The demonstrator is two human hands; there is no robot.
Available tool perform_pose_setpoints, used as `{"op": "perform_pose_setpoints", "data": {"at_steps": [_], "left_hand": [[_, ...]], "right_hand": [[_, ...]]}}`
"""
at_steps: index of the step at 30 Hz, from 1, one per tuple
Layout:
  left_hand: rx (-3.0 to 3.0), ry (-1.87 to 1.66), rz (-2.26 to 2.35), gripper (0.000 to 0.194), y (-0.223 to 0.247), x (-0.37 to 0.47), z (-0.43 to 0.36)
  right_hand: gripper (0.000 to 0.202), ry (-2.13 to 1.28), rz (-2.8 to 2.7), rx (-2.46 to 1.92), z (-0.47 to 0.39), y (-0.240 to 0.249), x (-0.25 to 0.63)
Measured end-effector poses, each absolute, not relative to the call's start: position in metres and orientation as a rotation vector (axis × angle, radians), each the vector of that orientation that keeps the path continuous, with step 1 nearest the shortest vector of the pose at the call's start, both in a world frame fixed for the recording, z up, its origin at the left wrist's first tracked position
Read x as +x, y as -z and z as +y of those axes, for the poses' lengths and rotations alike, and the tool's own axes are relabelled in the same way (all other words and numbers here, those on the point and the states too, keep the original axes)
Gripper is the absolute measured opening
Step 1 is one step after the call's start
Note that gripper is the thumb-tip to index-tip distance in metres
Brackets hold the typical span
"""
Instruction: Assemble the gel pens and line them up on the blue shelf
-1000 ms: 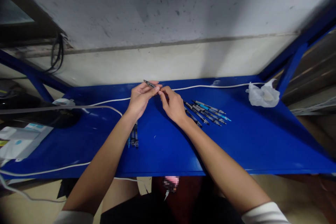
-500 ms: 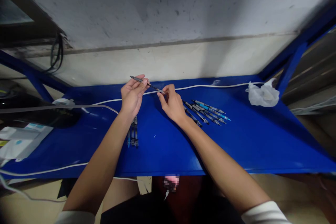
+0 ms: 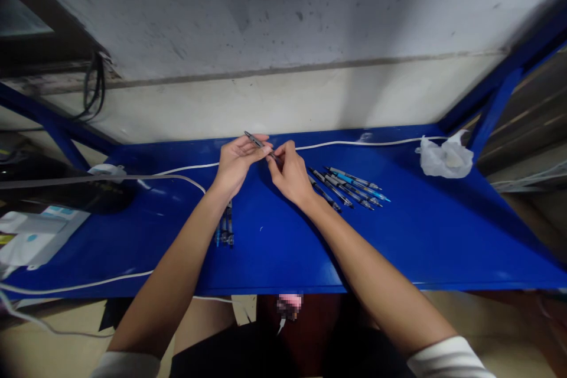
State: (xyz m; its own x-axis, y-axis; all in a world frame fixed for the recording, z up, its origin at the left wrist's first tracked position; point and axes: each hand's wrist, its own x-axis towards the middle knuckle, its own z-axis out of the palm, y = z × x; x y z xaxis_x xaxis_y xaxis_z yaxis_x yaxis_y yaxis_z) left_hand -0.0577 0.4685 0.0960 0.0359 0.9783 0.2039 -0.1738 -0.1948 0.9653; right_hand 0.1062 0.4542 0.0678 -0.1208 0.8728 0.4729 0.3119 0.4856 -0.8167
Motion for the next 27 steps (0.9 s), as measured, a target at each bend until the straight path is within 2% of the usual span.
{"op": "perform_pose_setpoints", "data": {"at_steps": [27], "left_hand": [[1.239, -1.368, 0.95, 0.029, -0.0989, -0.0578, 0.4657]], "right_hand": [[0.022, -0.656, -1.658, -0.961, 0.457, -0.0658, 0.1063]]}}
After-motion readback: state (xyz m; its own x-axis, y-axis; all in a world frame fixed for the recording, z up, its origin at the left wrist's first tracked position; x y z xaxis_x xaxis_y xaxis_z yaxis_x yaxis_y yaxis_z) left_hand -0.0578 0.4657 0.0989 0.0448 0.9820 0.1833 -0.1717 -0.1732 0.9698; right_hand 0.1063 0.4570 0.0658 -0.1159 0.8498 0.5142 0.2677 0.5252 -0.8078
